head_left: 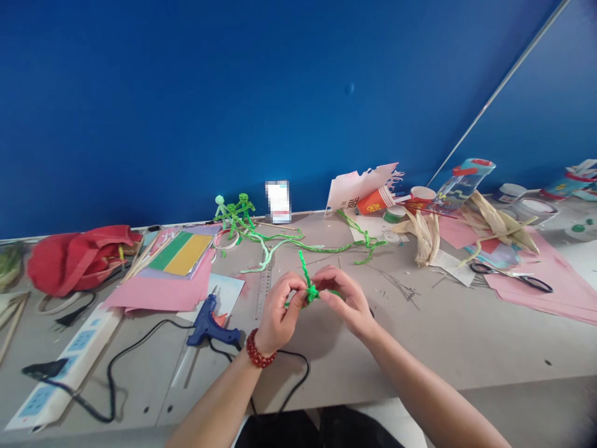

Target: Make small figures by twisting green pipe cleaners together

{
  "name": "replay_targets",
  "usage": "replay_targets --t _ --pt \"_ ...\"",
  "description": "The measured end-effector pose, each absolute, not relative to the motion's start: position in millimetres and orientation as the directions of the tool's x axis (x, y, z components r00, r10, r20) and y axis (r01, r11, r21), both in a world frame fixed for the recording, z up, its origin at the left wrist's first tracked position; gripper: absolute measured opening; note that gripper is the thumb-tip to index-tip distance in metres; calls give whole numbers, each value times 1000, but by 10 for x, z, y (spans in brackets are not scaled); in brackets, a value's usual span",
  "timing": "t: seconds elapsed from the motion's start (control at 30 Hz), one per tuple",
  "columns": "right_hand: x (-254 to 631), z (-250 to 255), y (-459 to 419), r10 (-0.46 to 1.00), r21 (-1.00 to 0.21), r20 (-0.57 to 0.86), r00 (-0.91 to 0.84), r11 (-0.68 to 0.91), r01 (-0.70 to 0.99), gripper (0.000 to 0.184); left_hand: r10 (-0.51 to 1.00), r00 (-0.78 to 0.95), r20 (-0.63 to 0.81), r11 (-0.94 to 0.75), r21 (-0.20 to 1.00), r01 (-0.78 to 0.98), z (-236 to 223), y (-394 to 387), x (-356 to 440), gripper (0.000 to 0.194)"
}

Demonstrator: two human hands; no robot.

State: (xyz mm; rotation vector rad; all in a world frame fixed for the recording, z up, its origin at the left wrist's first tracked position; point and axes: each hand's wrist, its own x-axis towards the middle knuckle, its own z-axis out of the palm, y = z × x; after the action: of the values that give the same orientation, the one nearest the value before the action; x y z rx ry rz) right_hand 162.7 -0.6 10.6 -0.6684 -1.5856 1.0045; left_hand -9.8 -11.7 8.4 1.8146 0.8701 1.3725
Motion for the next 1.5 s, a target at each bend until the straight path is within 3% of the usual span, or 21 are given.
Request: replay_targets --t 0.17,0.5,0.8,1.0,1.3,1.5 --pt "1665 197 29 755 -797 577 -310 603 -15 13 824 236 514 -552 823 134 85 -120 -110 15" --pt "1678 204 45 697 -733 641 -322 680 15 5 854 208 477 -505 856 110 91 -151 -94 16" --pt "1659 175 38 698 -719 657 -286 694 42 5 872 197 448 -468 881 70 92 -158 -78 17" --pt "1659 148 29 784 -802 590 -190 596 -34 9 888 164 430 -428 902 -48 75 -132 -66 16" --pt "1635 197 36 747 -780 596 -294 626 8 11 904 199 377 -360 925 -116 84 -119 -59 15" --pt "1611 132 33 761 -772 614 -210 634 42 9 845 129 519 -523 852 -6 27 -116 -51 14"
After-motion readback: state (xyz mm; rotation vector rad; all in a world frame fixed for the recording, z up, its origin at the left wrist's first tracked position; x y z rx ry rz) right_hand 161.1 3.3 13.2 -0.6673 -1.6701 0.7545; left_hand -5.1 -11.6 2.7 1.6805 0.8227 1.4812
